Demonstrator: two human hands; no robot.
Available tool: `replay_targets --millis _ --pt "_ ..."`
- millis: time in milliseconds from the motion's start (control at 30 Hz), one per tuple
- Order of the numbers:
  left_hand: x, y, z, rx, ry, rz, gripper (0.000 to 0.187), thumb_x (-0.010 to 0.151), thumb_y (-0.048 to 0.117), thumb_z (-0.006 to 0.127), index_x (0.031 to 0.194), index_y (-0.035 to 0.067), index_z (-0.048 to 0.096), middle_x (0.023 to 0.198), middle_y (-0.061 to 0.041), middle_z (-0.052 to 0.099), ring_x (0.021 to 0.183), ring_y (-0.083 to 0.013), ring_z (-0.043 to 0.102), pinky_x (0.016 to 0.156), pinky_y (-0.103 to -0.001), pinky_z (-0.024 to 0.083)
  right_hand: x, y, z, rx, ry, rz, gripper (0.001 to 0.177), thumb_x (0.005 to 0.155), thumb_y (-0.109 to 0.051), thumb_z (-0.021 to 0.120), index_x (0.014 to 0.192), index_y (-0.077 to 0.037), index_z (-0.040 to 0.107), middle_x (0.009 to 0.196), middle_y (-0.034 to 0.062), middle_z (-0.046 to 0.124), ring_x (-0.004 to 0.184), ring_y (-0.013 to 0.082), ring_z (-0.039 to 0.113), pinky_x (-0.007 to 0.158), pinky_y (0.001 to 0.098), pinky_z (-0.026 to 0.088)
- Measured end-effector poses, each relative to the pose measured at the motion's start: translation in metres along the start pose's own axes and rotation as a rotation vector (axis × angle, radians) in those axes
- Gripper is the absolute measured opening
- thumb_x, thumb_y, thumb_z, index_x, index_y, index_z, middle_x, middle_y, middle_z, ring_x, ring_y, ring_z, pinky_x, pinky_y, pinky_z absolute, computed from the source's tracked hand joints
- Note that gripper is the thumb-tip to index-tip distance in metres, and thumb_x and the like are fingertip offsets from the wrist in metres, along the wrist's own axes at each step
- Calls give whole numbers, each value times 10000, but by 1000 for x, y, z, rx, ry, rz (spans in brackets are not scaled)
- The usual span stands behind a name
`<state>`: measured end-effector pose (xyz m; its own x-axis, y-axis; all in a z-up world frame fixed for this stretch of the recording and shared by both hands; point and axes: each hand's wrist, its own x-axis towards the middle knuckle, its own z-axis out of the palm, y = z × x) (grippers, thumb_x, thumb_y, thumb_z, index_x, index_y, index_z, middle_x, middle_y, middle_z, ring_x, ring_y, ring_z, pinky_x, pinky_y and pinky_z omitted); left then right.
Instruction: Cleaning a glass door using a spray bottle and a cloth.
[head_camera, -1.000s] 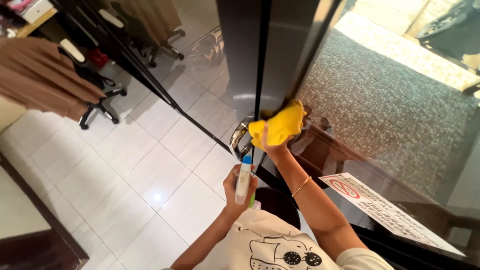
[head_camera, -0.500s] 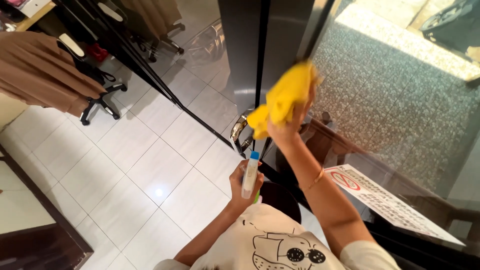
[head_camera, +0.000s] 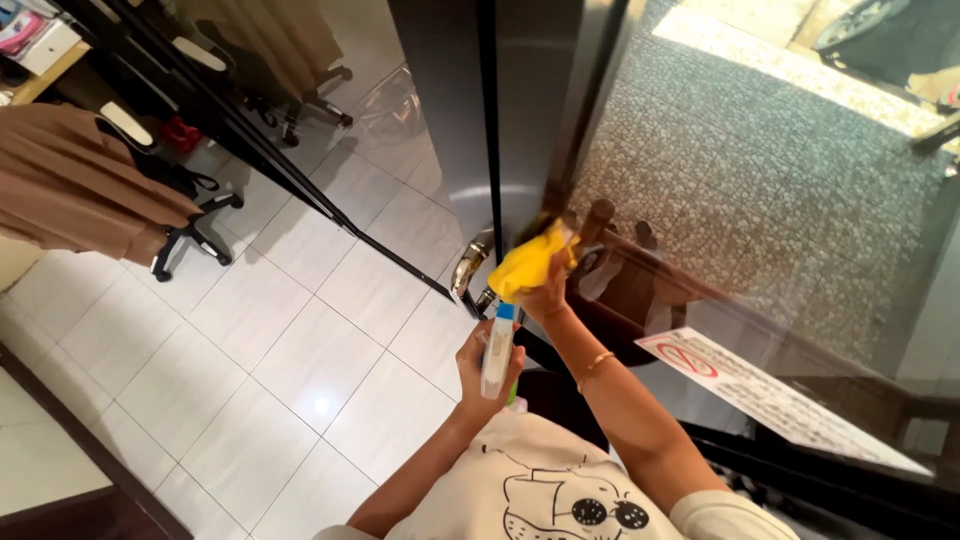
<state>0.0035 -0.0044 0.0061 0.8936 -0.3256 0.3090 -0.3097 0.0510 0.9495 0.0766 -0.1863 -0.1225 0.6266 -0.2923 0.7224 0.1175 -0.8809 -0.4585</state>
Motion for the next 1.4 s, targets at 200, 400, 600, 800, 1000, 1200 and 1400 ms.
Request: replay_targets --millis 200,400,600,800,1000,1200,1400 --pt "-3 8 3 -22 -39 29 281 848 -16 698 1127 -1 665 760 0 628 675 -66 603 654 -245 523 -26 17 -14 -100 -98 -89 694 644 -234 872 1264 -98 591 1307 253 503 1179 479 546 980 544 495" --pt "-10 2 9 -62 -82 -7 276 848 -16 698 1122 3 667 751 8 618 654 -63 585 633 -242 502 -8 4 -45 35 -90 -68 628 750 -148 837 1330 -106 600 1307 234 509 1171 462 551 980 548 504" --pt "-4 -7 14 -100 -170 -2 289 851 -20 707 1134 6 657 765 9 623 678 -59 581 654 -234 514 98 -66 -145 -60 301 -215 374 834 -150 833 1193 -143 727 1324 158 534 1218 391 517 1047 523 415" --pt "1 -16 24 -158 -225 28 283 875 -13 700 1153 -5 648 764 6 621 675 -62 570 662 -239 524 139 -92 -162 -523 213 -57 279 921 -176 719 1195 -187 770 1358 175 535 1301 351 435 1026 502 343" --pt "3 -11 29 -135 -274 98 301 891 -2 715 1179 -29 630 801 -6 612 700 -76 579 668 -250 500 65 -43 -102 -502 270 -118 217 934 -161 708 1138 -195 774 1228 98 545 1170 336 458 996 473 371" --pt "-5 -11 33 -201 -318 66 288 905 26 715 1181 -23 645 773 7 611 678 -67 563 664 -245 498 11 -34 -117 -566 -96 -32 490 878 -163 683 1342 -294 771 1206 32 562 1141 283 511 1012 457 387" --pt "-9 -10 40 -251 -403 -18 275 949 85 721 1193 -11 641 776 18 598 675 -50 542 614 -237 477 17 -48 -198 -390 220 54 494 759 -197 857 1240 -201 742 1239 132 554 1135 378 502 976 498 377"
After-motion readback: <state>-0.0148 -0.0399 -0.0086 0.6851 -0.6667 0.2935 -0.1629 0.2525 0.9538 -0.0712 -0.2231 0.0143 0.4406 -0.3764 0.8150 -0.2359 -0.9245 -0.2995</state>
